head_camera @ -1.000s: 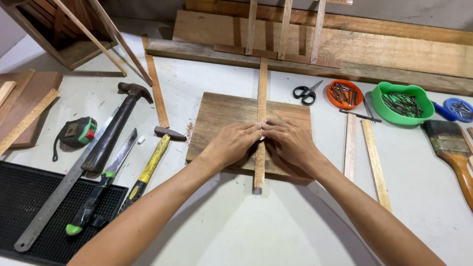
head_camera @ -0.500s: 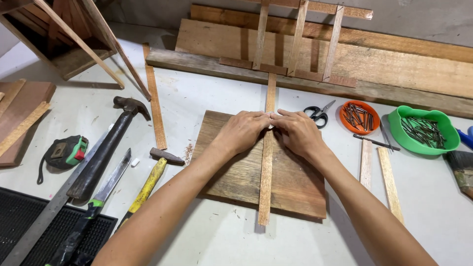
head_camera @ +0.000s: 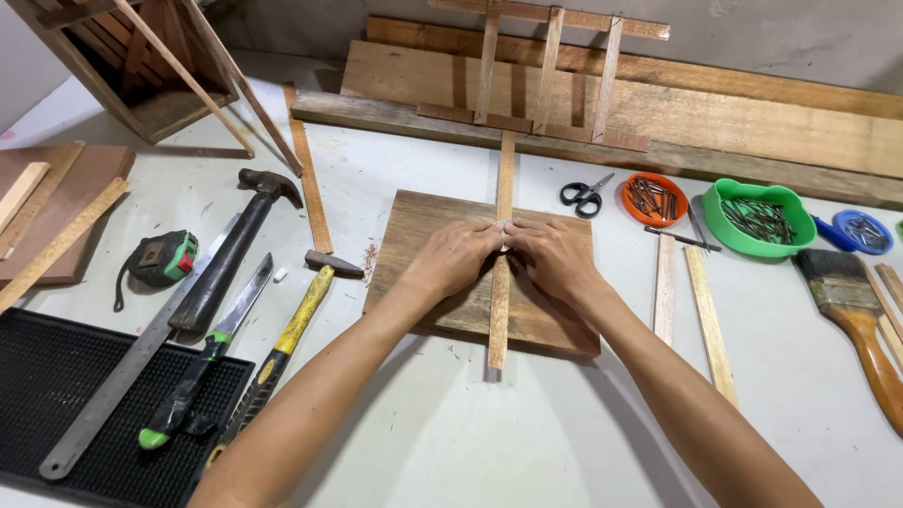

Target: Sand and align small wooden slats for a furniture project.

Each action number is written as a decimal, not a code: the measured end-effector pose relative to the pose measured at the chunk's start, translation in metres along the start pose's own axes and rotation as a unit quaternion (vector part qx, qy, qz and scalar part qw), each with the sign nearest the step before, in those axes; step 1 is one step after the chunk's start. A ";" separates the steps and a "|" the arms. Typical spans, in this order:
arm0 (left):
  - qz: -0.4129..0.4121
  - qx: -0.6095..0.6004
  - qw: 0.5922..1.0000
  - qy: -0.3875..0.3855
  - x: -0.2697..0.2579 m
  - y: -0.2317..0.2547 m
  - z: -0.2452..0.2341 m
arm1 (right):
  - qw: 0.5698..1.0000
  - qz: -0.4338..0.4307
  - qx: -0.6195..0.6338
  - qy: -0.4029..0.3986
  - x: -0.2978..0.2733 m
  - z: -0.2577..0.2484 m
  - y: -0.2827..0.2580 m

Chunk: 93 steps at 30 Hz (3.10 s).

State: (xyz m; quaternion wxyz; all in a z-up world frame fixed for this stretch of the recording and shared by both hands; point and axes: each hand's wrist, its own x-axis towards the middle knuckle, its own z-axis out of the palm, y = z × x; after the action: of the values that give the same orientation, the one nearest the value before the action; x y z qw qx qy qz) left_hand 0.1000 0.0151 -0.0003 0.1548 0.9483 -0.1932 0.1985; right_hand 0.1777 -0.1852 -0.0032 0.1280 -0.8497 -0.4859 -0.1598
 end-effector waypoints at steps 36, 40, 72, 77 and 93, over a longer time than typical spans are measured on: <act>0.007 0.013 1.000 -0.015 0.033 -0.017 0.010 | 0.999 0.048 -0.009 -0.012 0.017 0.011 0.029; -0.013 -0.014 1.000 -0.015 0.056 -0.038 0.022 | 0.999 0.030 -0.032 -0.012 0.039 0.020 0.051; -0.018 -0.021 0.996 -0.086 -0.078 0.066 -0.040 | 0.990 -0.072 -0.104 -0.069 -0.066 -0.013 -0.066; 0.064 0.063 0.996 -0.027 -0.084 0.064 -0.028 | 0.986 -0.075 -0.137 -0.062 -0.068 -0.017 -0.067; 0.046 0.045 0.998 0.019 0.016 -0.017 0.012 | 0.996 -0.034 -0.079 -0.026 0.016 0.007 0.021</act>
State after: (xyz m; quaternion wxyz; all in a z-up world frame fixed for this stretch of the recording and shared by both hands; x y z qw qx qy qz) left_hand 0.1250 0.0205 -0.0076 0.1058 0.9405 -0.2249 0.2316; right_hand 0.2046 -0.1802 -0.0043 0.0417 -0.8441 -0.5035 -0.1796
